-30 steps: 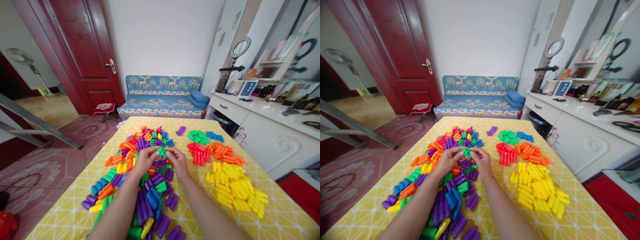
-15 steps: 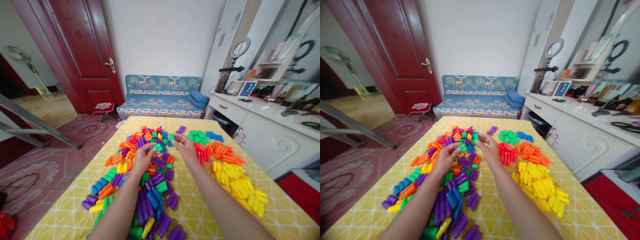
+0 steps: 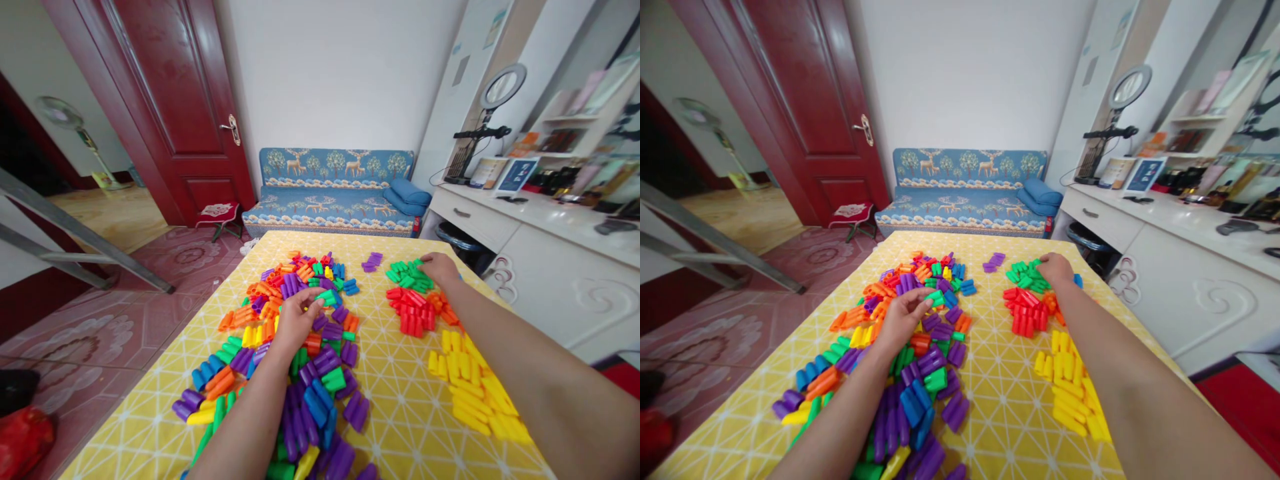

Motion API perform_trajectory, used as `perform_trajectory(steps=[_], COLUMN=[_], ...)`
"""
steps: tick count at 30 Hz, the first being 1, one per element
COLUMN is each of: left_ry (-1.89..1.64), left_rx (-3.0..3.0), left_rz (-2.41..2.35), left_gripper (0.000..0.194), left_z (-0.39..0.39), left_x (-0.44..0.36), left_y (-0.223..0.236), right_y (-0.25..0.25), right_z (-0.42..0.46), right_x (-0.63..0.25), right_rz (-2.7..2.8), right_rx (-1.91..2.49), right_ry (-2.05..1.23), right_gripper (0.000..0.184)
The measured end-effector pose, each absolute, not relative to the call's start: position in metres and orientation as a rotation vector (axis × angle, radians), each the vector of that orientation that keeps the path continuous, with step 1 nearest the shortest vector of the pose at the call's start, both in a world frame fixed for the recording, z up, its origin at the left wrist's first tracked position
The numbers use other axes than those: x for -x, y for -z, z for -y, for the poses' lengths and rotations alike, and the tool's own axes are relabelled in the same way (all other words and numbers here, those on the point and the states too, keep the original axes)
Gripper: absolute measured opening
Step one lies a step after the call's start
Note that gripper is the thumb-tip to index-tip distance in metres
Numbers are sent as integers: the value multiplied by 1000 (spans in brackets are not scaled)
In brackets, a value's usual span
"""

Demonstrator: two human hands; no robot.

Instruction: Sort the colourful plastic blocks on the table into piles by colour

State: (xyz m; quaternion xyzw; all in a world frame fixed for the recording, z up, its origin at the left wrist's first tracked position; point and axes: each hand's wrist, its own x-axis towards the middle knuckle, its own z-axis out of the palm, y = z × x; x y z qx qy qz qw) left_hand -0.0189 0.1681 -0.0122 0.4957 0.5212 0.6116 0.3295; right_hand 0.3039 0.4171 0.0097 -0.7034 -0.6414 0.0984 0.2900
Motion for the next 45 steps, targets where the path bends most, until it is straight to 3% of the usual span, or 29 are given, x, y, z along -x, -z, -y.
perform_trajectory(steps=[5,11,15,20,23,25,27,31,38,45], left_ry=[-1581,-1573,-1568,-1605,-1622,-1628,-1626,-1604,-1559,-1587], left_rx=[-1299,-1288,-1277,-1264,-1269,-1276,-1275,-1261,-1245,-1247], left_rz=[-1387,-1379,-1374,-1371,-1356,-1345,-1333,-1292,-1242,-1318], left_gripper=[34,35,34,34,35,36,38,45,45,38], left_z=[-166,-165,-165,-165,-165,-165,-164,-163,-163,-165], left_x=[18,17,16,17,18,18,18,17,17,18], left_y=[9,6,6,6,5,4,4,3,2,7], right_y=[-4,-13,-28,-40,-43,-46,-49,-50,-50,-57], right_z=[-428,-416,-393,-332,-284,-258,-241,-228,-249,-357], right_x=[-295,-287,-263,-197,-163,-150,-144,-141,-163,-237], right_rz=[1803,1884,1887,2107,2346,2433,2519,2658,2778,2795], right_rx=[1910,1853,1729,1304,725,526,464,461,533,1266], right_ry=[-231,-225,-188,-346,-536,-413,-220,9,202,471], right_gripper=[28,11,17,22,35,38,31,18,27,26])
